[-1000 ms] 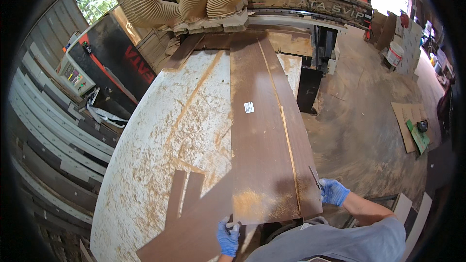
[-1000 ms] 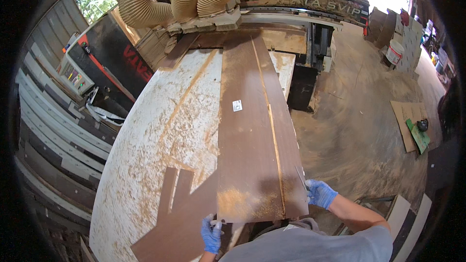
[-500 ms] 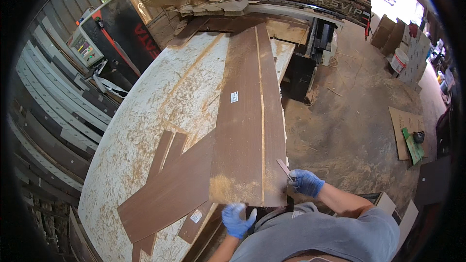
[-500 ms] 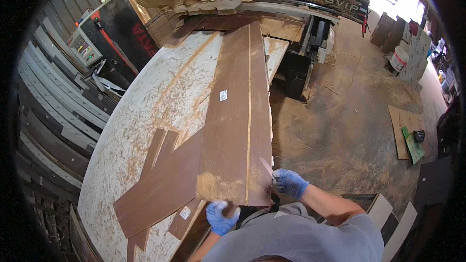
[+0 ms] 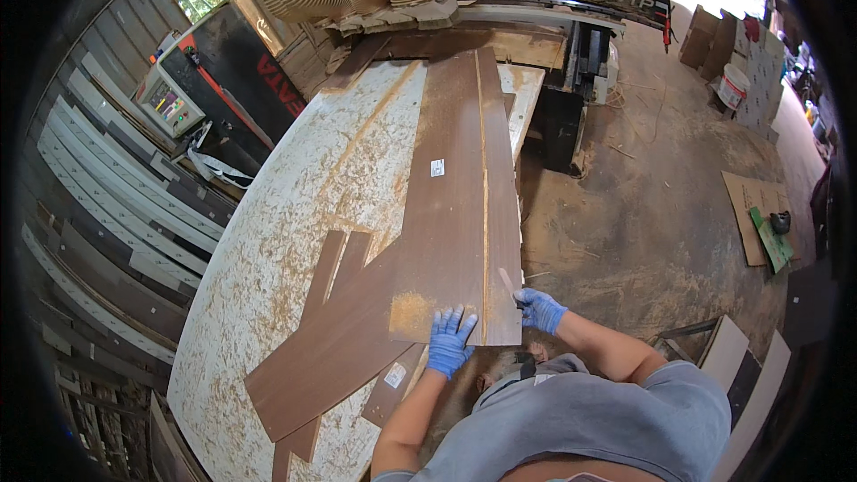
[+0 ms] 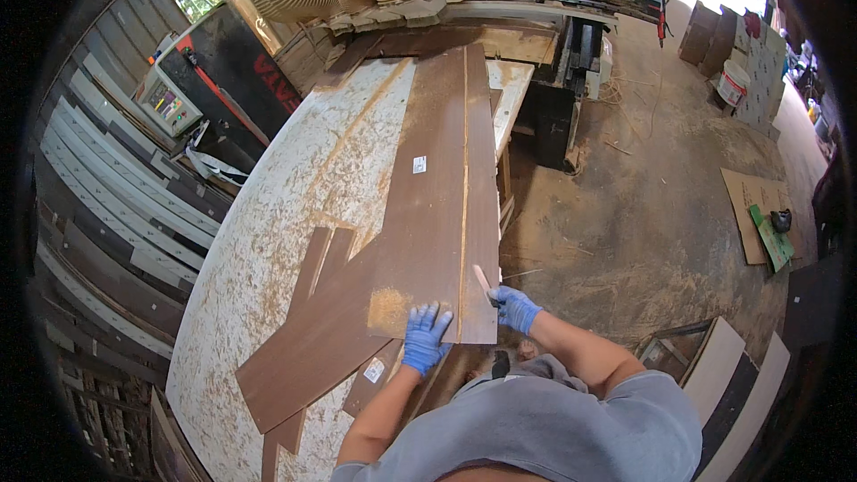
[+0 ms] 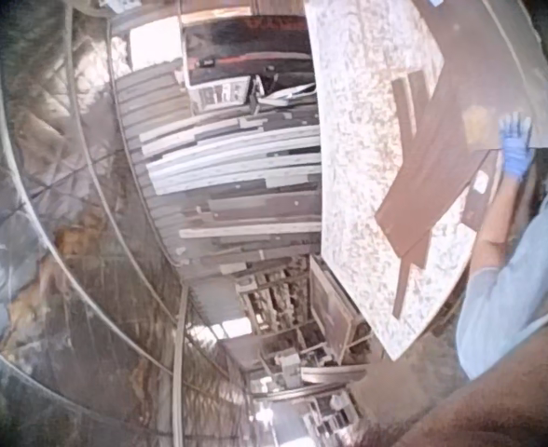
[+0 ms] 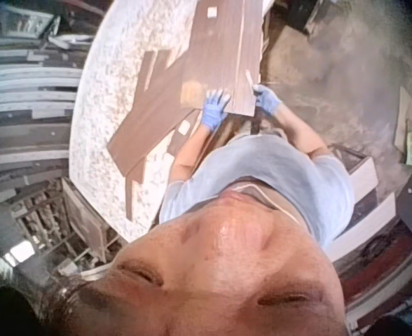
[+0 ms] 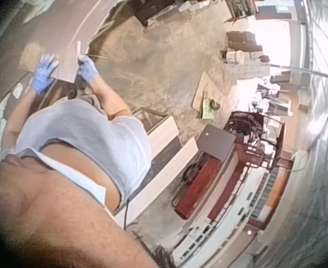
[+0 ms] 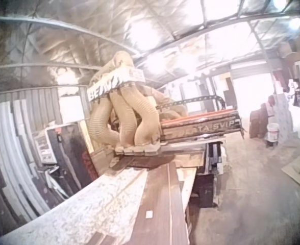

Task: The person scrapes the surface of brown wood panels using a small metal tool, then stacks the finished pieces on a nearby table. The person also operates a CNC machine control panel at the end.

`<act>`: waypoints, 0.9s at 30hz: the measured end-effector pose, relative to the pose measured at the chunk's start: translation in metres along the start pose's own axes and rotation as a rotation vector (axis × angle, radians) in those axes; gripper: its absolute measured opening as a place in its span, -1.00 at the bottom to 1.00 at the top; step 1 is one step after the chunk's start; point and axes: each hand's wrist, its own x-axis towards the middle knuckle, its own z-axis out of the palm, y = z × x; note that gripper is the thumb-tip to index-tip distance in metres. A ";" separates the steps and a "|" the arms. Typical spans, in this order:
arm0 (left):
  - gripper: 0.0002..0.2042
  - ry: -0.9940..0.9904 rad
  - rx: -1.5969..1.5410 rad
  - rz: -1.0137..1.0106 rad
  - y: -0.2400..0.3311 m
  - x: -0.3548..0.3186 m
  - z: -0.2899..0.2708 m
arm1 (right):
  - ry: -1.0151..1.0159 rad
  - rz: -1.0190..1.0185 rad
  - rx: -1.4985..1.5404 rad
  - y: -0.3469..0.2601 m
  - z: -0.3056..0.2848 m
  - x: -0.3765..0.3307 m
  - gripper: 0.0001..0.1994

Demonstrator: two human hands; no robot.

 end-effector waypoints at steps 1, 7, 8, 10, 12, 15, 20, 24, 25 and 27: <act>-0.35 0.026 -0.009 0.008 0.000 0.003 -0.003 | -0.006 -0.026 -0.011 0.000 0.001 -0.001 -0.78; -0.42 0.201 -0.092 0.039 0.016 -0.016 -0.041 | -0.075 -0.064 0.044 -0.007 0.039 -0.072 -0.77; -0.43 0.243 -0.104 0.034 0.019 -0.023 -0.049 | -0.097 -0.075 0.021 -0.009 0.047 -0.084 -0.76; -0.49 0.351 -0.168 0.009 0.026 -0.041 -0.071 | -0.229 -0.099 -0.045 -0.014 0.069 -0.117 -0.75; -0.52 0.430 -0.264 -0.045 0.032 -0.067 -0.092 | -0.392 -0.129 -0.135 -0.017 0.092 -0.143 -0.75; -0.59 0.562 -0.349 -0.206 0.047 -0.106 -0.121 | -0.613 -0.085 -0.091 -0.016 0.130 -0.167 -0.75; -0.57 0.744 -0.776 -0.673 0.063 -0.180 -0.121 | -0.974 -0.249 -0.437 0.001 0.190 -0.154 -0.69; -0.52 0.943 -0.672 -1.049 0.099 -0.180 -0.155 | -1.060 -0.227 -0.527 0.019 0.240 -0.150 -0.64; -0.47 0.998 -0.729 -1.032 0.102 -0.178 -0.157 | -1.126 -0.297 -0.562 0.031 0.247 -0.140 -0.63; -0.41 1.107 -0.834 -1.052 0.102 -0.173 -0.162 | -1.158 -0.383 -0.657 0.054 0.254 -0.116 -0.61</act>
